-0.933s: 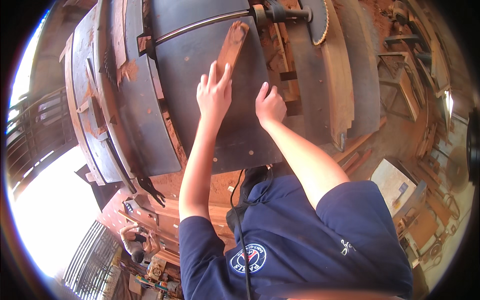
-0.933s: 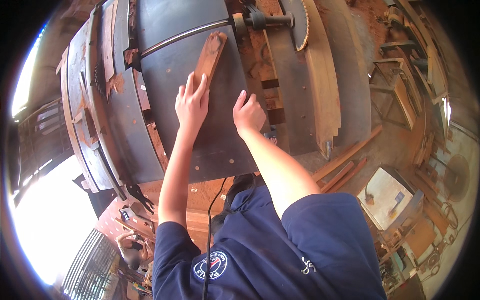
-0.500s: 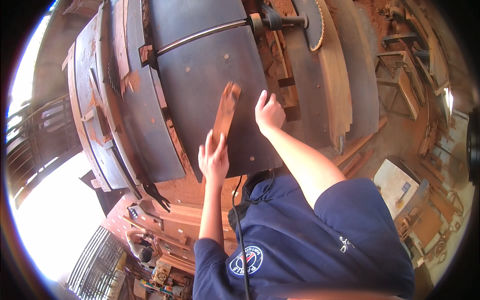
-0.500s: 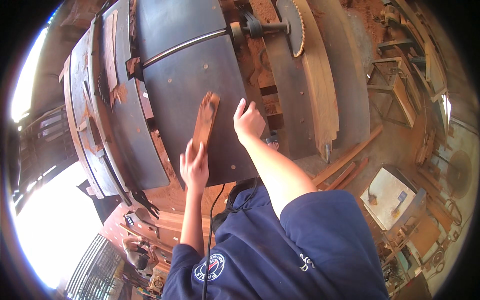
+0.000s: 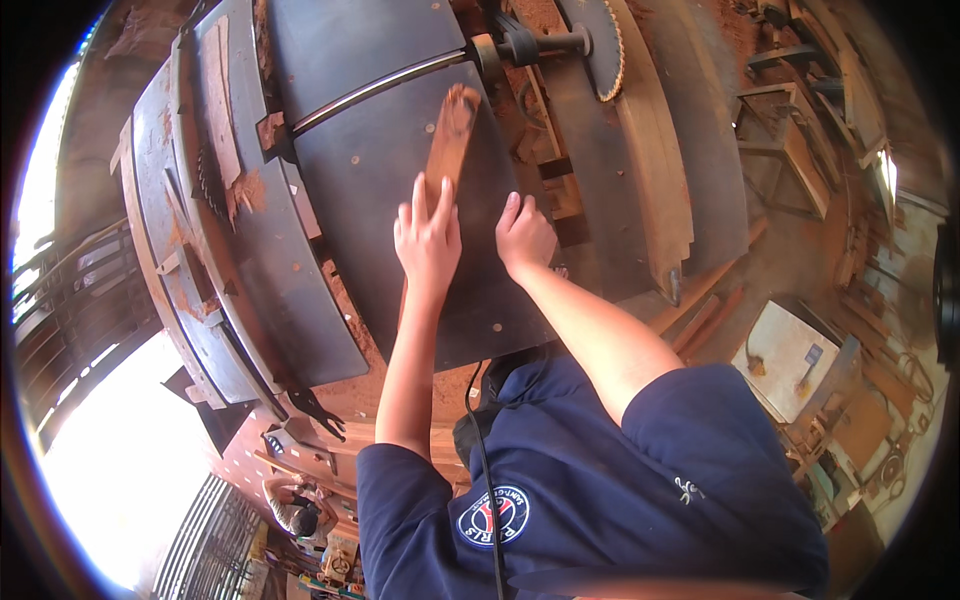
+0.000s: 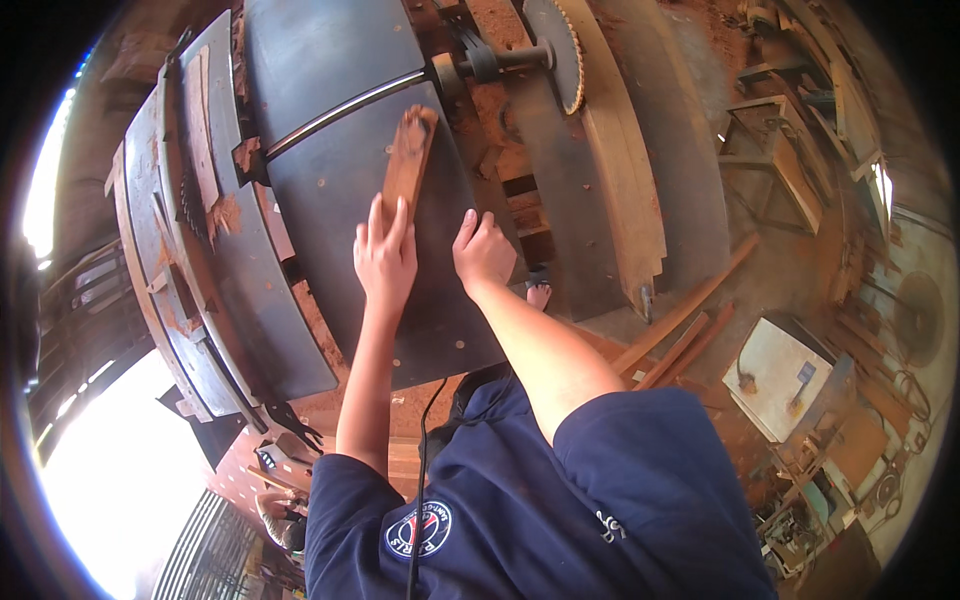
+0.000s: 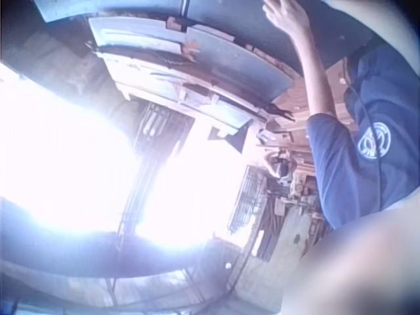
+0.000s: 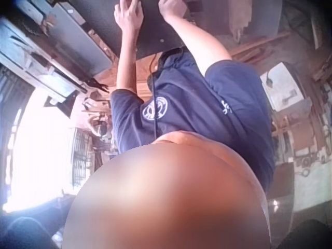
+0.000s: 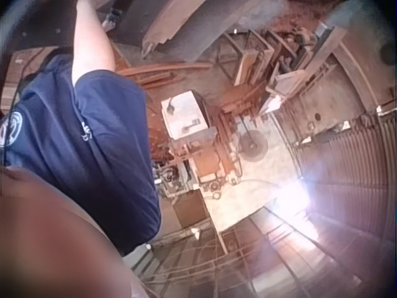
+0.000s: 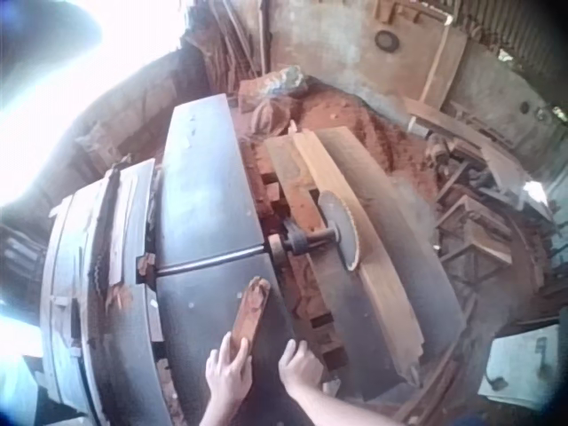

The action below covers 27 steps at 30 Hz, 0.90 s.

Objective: The person repeatedly rubs a small wooden block against the flat metal surface of a table saw. The person holds the block with both hands and moves it back and forth across the surface in a repetitive sanding motion.

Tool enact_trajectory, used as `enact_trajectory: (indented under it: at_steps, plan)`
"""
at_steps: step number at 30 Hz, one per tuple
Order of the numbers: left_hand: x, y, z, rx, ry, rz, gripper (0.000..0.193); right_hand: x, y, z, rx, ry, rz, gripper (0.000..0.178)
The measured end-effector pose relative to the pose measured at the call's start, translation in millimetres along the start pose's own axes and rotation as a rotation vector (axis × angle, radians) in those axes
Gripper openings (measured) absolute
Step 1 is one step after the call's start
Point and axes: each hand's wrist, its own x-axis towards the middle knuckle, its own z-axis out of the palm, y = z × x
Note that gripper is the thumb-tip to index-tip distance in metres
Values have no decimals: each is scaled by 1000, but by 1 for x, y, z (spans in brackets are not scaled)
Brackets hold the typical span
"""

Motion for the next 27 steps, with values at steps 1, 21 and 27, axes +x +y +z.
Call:
enact_trajectory:
  at_steps: [1,21,27]
  plan:
    - [18,1,7,3,24,-7,43,0,1,0,4,-32,1,48]
    - [-223,19,-65,111,-47,-277,43,1,1,6,-59,-50,15,47]
    - [-141,-12,-52,204,-7,-312,42,1,1,7,-57,-23,4,47]
